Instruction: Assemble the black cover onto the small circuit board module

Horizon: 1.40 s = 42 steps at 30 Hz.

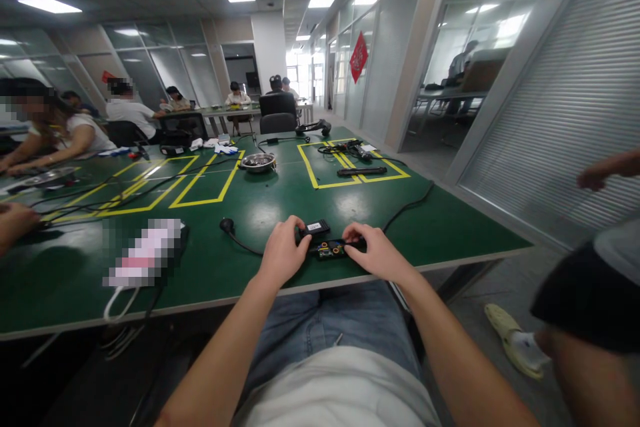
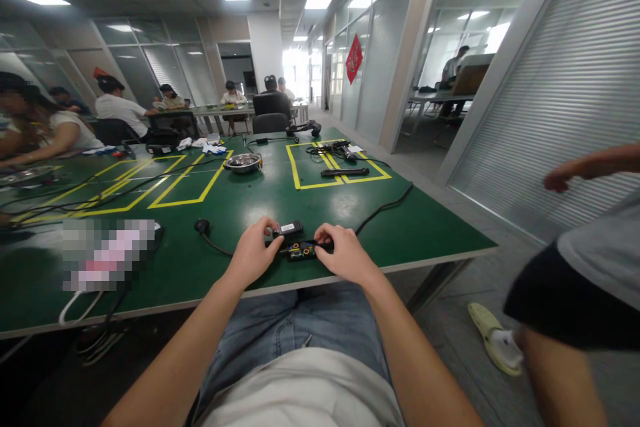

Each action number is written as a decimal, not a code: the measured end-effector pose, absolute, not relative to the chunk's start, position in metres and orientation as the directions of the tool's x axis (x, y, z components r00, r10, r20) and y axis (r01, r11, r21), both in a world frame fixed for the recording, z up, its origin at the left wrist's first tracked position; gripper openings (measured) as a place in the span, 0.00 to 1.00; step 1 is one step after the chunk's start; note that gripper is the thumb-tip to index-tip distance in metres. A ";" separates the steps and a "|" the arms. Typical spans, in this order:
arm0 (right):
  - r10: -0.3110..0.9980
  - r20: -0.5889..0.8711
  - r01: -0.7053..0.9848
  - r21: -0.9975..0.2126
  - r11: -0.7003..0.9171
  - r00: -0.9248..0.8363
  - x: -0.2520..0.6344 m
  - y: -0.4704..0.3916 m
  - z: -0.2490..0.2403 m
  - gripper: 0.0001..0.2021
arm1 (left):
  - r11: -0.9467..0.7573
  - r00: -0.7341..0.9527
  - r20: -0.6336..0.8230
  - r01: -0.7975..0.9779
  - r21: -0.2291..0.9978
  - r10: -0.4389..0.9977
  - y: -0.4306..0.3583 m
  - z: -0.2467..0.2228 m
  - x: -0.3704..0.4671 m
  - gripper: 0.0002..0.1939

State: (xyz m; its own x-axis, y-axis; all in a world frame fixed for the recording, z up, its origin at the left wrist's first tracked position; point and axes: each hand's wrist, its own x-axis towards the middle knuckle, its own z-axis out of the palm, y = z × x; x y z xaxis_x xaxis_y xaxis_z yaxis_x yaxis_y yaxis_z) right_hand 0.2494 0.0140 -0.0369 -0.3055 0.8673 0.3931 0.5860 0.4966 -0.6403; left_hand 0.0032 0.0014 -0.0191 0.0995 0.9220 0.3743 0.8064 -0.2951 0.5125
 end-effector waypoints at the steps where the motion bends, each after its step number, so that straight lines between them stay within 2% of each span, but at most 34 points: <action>1: 0.866 0.390 0.598 -0.628 0.498 -0.312 0.249 0.013 -0.036 0.05 | -0.283 0.095 0.368 0.818 0.501 0.925 0.003 -0.020 0.003 0.06; 6: 0.860 0.388 0.595 -0.622 0.510 -0.331 0.250 0.012 -0.034 0.01 | -0.411 0.170 0.489 0.799 0.440 0.856 -0.006 -0.016 0.004 0.02; 11: 0.868 0.372 0.573 -0.652 0.497 -0.330 0.249 0.011 -0.037 0.02 | -0.451 0.333 0.327 0.792 0.413 0.885 -0.017 -0.007 0.008 0.02; 15: 0.874 0.369 0.571 -0.661 0.486 -0.316 0.248 0.009 -0.037 0.03 | -0.415 0.306 0.300 0.800 0.434 0.904 -0.016 -0.006 0.010 0.05; 20: 0.866 0.401 0.536 -0.681 0.500 -0.299 0.249 0.009 -0.035 0.05 | -0.431 0.275 0.360 0.762 0.483 0.891 -0.015 -0.008 0.010 0.07; 29: 0.851 0.418 0.532 -0.664 0.525 -0.318 0.251 0.013 -0.033 0.07 | -0.385 0.250 0.328 0.802 0.458 0.911 -0.012 -0.010 0.009 0.07; 35: 0.844 0.439 0.637 -0.564 0.525 -0.307 0.252 0.016 -0.038 0.06 | -0.472 0.314 0.393 0.776 0.418 0.864 -0.010 -0.014 0.009 0.07; 38: 0.857 0.411 0.643 -0.573 0.508 -0.311 0.252 0.016 -0.039 0.06 | -0.514 0.339 0.428 0.756 0.406 0.838 -0.009 -0.016 0.010 0.03; 42: 0.864 0.392 0.632 -0.592 0.501 -0.317 0.253 0.015 -0.039 0.07 | -0.453 0.281 0.412 0.790 0.414 0.867 -0.006 -0.017 0.012 0.12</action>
State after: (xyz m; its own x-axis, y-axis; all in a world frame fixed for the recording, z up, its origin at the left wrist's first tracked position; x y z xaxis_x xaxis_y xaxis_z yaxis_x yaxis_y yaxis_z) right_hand 0.2528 0.0153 -0.0388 -0.3168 0.8636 0.3921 0.6317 0.5005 -0.5919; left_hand 0.0120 -0.0056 -0.0169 0.2808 0.8669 0.4118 0.7896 -0.4526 0.4144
